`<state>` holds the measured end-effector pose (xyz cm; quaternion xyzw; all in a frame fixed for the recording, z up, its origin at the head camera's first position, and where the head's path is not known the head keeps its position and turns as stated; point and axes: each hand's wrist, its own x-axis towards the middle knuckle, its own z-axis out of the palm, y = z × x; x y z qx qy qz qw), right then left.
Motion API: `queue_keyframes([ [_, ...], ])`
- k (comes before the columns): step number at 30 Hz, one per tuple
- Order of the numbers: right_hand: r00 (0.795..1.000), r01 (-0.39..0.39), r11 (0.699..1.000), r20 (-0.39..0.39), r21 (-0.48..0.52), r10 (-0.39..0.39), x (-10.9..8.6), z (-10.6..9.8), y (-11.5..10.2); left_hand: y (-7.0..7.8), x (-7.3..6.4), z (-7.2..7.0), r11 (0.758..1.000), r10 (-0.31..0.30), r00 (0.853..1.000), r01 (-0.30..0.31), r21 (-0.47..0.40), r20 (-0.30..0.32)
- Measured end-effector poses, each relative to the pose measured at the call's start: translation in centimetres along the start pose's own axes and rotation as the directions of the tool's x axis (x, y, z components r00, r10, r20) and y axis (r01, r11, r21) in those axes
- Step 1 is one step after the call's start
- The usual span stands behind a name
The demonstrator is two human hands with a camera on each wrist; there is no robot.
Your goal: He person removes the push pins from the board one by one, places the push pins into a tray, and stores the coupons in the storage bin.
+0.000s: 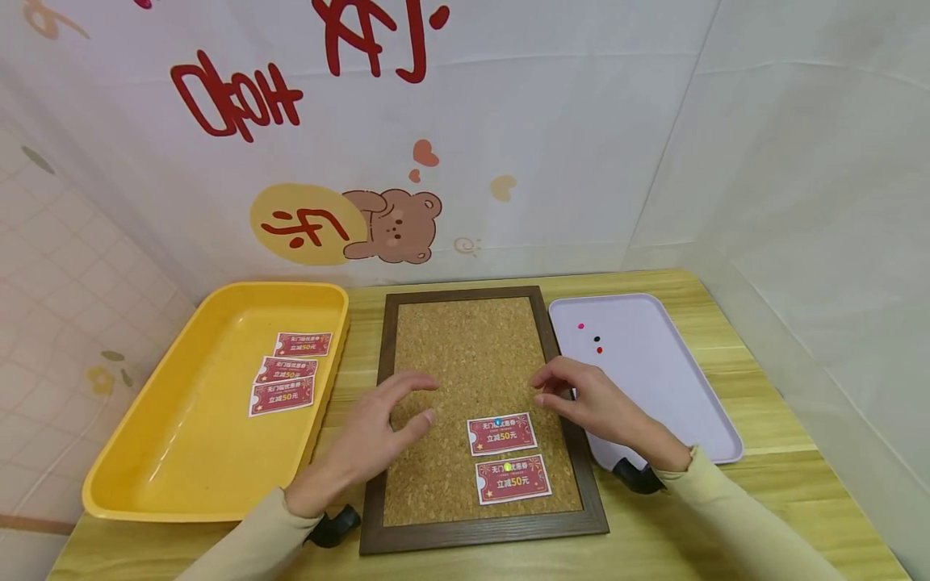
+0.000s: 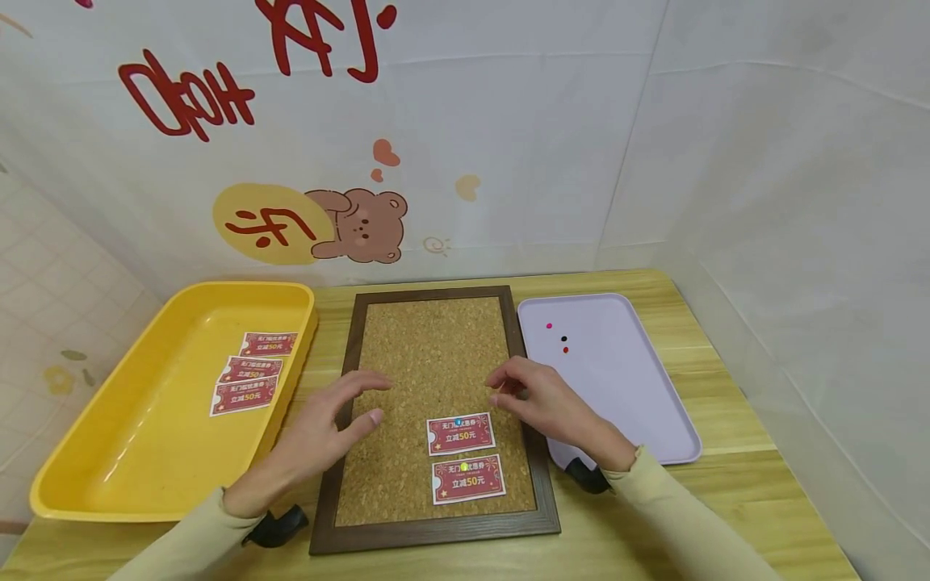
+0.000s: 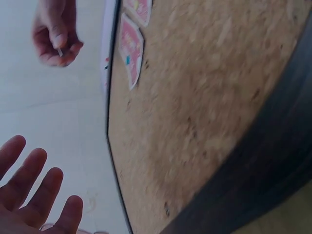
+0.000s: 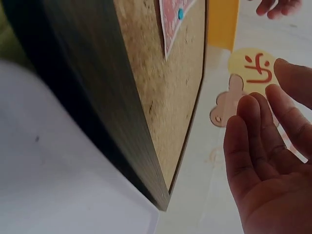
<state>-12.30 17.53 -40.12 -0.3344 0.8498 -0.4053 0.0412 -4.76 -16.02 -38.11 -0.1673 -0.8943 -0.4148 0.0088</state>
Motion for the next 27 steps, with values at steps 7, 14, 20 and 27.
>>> queue_keyframes([
  [7, 0.997, 0.045, 0.999, 0.062, 0.003, -0.045, 0.4, 1.0, -0.2, -0.2, 0.6, 2.1, 1.0, -0.005, 0.997, 0.006, -0.004, 0.076],
  [14, 0.988, 0.044, 0.999, 0.146, 0.021, -0.047, 0.9, 2.0, -0.3, -0.7, 1.1, 3.5, 0.999, -0.034, 0.989, 0.031, 0.023, 0.144],
  [20, 0.98, 0.027, 1.0, 0.197, -0.013, -0.024, 1.3, 2.5, -0.5, -0.8, 1.3, 4.3, 0.999, -0.031, 0.982, 0.027, 0.024, 0.185],
  [27, 0.969, 0.021, 0.998, 0.249, -0.056, -0.007, 1.7, 3.0, -0.6, -1.2, 1.8, 5.0, 0.999, -0.042, 0.978, 0.033, 0.043, 0.204],
])
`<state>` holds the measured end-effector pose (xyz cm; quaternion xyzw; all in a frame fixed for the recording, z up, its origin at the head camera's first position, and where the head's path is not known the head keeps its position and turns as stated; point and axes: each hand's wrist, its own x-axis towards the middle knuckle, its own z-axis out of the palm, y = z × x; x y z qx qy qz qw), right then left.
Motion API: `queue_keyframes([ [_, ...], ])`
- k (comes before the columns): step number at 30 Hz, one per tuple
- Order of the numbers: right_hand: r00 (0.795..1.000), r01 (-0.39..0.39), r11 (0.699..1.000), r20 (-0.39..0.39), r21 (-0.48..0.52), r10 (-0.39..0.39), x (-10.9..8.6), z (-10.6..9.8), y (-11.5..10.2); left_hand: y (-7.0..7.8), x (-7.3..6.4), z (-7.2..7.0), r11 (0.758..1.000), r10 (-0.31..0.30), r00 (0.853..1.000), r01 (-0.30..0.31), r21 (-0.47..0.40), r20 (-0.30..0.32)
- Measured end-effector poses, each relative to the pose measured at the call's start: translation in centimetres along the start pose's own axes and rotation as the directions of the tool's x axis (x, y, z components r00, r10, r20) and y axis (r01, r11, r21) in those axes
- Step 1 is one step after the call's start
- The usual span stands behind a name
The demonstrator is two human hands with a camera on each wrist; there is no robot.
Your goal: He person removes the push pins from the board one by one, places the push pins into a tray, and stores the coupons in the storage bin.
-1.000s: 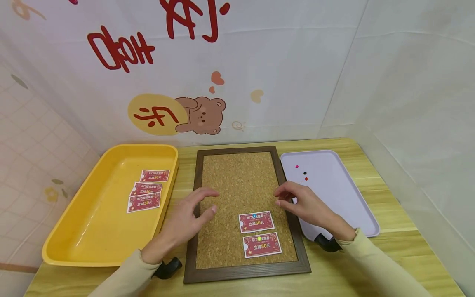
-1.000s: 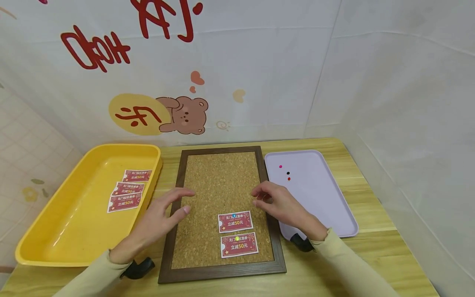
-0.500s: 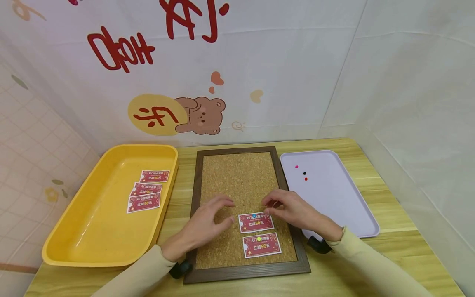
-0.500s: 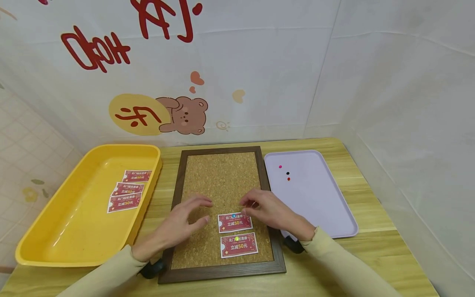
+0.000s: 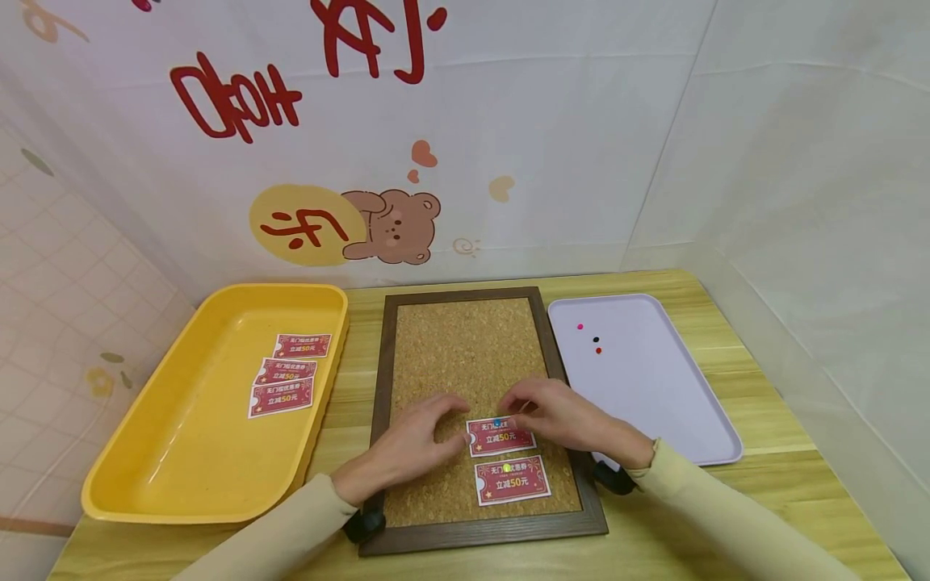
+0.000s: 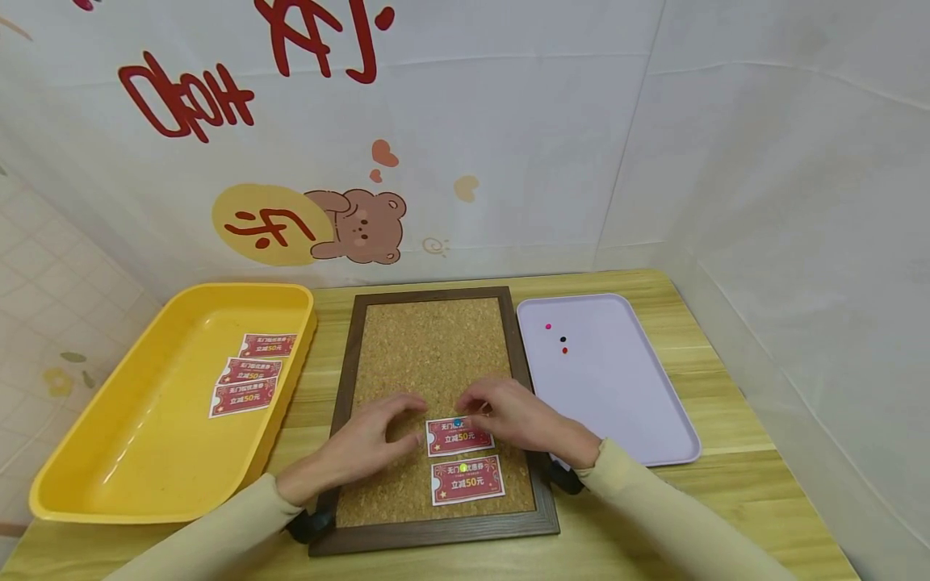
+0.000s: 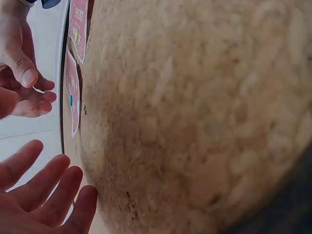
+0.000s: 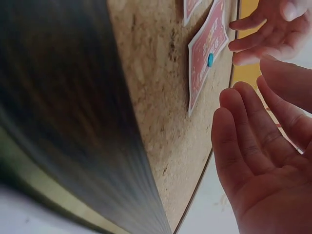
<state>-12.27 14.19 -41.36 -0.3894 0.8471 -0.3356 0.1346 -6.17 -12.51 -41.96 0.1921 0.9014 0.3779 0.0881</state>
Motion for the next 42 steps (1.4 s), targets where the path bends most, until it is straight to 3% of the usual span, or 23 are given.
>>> queue_keyframes([
  [9, 0.998, 0.045, 0.996, 0.047, -0.078, -0.041, 0.6, 0.5, 0.5, 0.0, 0.9, 0.1, 0.999, -0.028, 0.999, 0.029, -0.019, 0.024],
  [20, 0.993, -0.014, 0.993, 0.114, -0.113, 0.027, 1.3, 0.9, 0.7, 0.3, 2.1, 0.3, 0.996, 0.003, 0.999, -0.008, 0.092, 0.048],
  [28, 0.992, -0.034, 0.991, 0.119, -0.127, 0.049, 1.7, 1.1, 0.4, 0.4, 2.9, 0.4, 0.994, -0.005, 0.997, -0.004, 0.112, 0.082],
  [42, 0.988, -0.057, 0.99, 0.136, -0.127, 0.075, 2.5, 1.0, 0.6, 0.1, 3.4, 0.7, 1.0, 0.021, 0.993, -0.019, -0.015, 0.118],
])
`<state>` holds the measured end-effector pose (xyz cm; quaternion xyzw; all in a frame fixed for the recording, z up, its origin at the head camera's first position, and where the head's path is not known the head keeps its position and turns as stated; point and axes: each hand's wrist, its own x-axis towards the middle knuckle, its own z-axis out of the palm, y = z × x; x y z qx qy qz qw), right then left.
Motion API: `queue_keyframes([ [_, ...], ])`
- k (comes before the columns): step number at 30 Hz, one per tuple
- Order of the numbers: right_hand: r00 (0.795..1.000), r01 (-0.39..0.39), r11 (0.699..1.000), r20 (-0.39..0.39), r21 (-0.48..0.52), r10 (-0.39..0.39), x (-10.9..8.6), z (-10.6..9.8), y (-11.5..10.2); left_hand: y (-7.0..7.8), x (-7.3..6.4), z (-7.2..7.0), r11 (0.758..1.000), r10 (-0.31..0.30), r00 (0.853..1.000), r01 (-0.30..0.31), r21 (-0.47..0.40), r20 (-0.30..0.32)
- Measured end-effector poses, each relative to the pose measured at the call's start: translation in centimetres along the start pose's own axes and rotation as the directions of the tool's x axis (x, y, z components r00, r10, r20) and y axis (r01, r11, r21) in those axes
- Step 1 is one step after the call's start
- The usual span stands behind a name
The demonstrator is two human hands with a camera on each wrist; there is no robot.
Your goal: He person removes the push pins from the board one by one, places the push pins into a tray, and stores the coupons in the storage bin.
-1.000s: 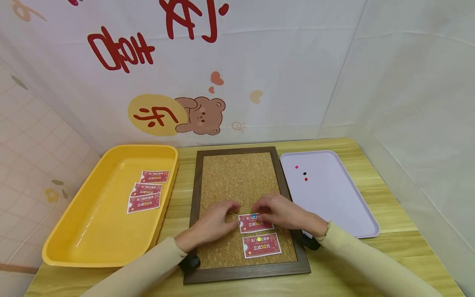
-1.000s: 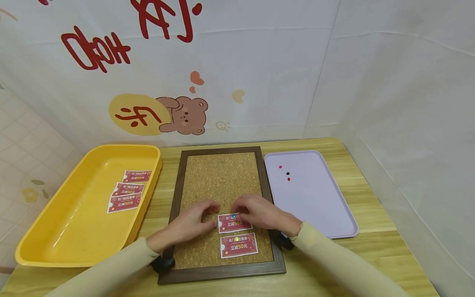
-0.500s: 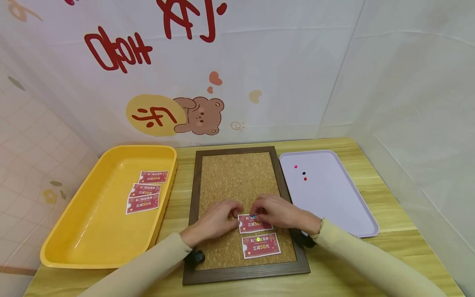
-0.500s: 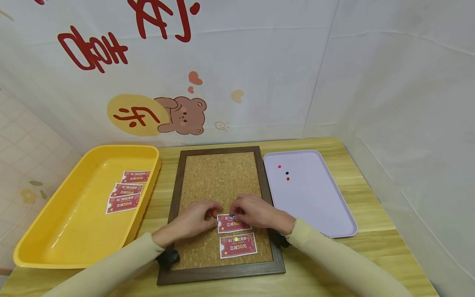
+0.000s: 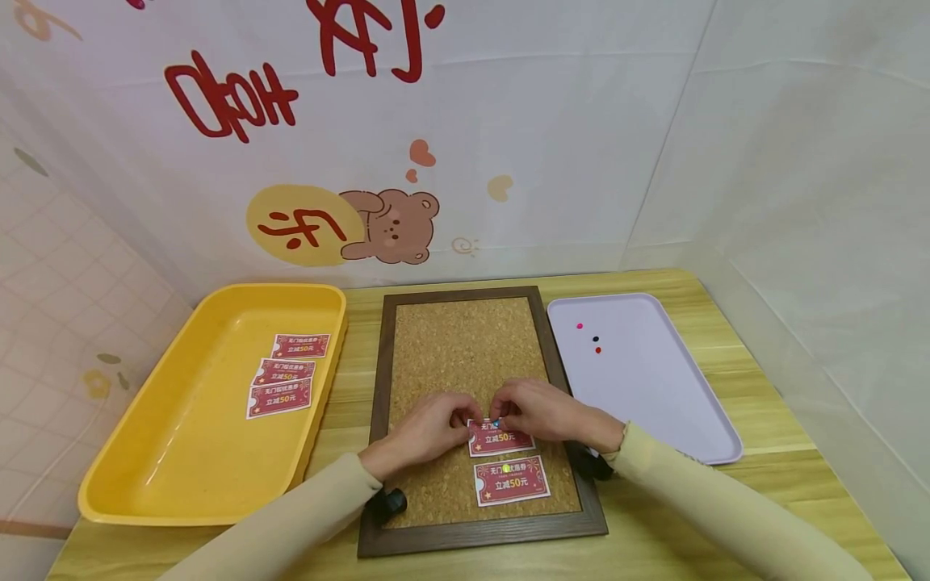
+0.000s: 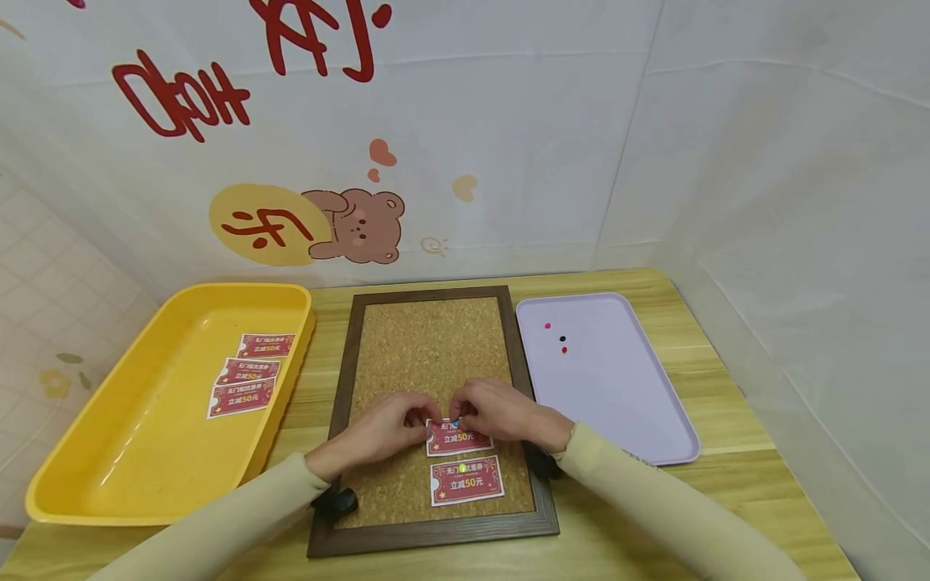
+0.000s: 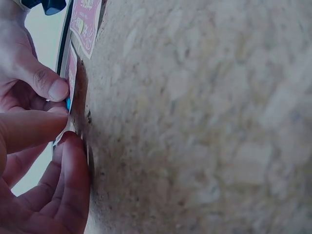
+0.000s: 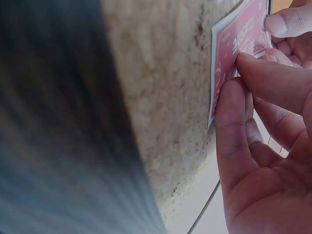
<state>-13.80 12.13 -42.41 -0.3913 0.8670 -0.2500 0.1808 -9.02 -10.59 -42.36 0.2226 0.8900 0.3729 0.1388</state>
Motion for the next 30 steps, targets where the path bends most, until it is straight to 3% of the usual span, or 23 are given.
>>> queue_keyframes([
  [15, 0.999, 0.001, 0.999, 0.036, 0.051, -0.003, 0.6, -0.1, 0.4, -0.9, 0.0, -0.1, 0.992, -0.024, 1.0, 0.023, -0.122, -0.007],
  [30, 0.999, 0.015, 0.998, 0.032, 0.055, -0.017, 0.6, 0.0, 0.4, -1.1, 0.1, -0.1, 0.99, -0.063, 0.998, 0.062, -0.128, -0.005],
])
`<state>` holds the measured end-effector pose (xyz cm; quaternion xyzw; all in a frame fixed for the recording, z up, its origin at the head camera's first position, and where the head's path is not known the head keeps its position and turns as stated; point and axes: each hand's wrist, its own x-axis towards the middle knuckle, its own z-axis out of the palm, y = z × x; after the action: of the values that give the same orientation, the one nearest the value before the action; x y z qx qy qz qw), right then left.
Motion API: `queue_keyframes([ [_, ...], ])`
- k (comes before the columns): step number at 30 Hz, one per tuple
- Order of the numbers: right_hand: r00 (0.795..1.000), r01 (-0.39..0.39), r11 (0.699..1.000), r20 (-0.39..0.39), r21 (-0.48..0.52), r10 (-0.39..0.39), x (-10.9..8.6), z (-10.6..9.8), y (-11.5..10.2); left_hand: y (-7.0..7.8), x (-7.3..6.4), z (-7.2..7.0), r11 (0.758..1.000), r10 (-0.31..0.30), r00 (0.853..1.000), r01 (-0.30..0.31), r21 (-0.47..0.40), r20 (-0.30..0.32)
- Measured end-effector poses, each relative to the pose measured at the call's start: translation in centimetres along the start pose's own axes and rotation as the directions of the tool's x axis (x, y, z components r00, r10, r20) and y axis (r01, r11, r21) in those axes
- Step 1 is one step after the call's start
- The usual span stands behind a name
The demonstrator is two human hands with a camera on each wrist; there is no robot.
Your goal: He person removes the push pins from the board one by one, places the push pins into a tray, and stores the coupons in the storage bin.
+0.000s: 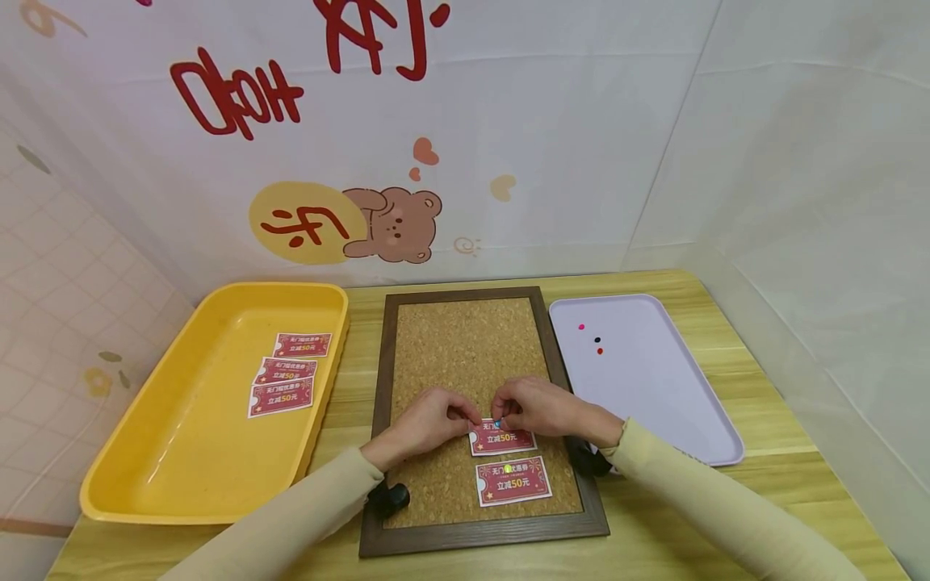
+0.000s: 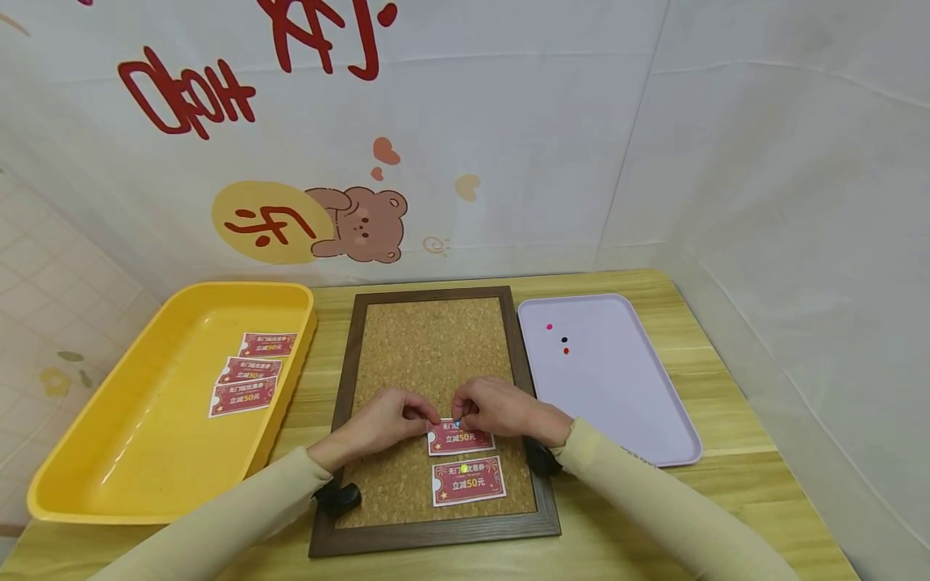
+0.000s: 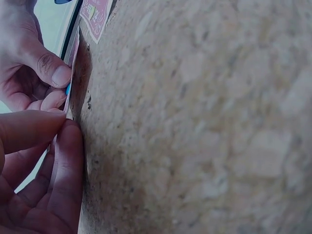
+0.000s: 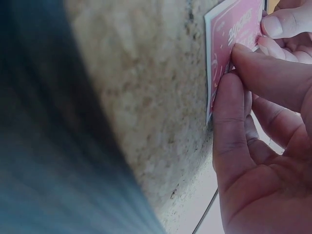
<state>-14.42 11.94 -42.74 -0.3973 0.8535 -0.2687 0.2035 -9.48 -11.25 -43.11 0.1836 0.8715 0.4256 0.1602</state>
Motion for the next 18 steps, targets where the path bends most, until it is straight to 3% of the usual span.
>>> queue_keyframes([
  [4, 1.0, 0.007, 1.0, -0.005, -0.005, -0.007, -0.05, -0.03, 0.0, -0.01, 0.05, -0.05, 1.0, 0.02, 1.0, -0.02, 0.005, -0.006],
  [18, 1.0, 0.022, 1.0, 0.004, 0.004, -0.022, -0.23, -0.45, -0.02, 0.53, 0.05, -0.31, 1.0, 0.0, 1.0, 0.0, -0.003, 0.0],
])
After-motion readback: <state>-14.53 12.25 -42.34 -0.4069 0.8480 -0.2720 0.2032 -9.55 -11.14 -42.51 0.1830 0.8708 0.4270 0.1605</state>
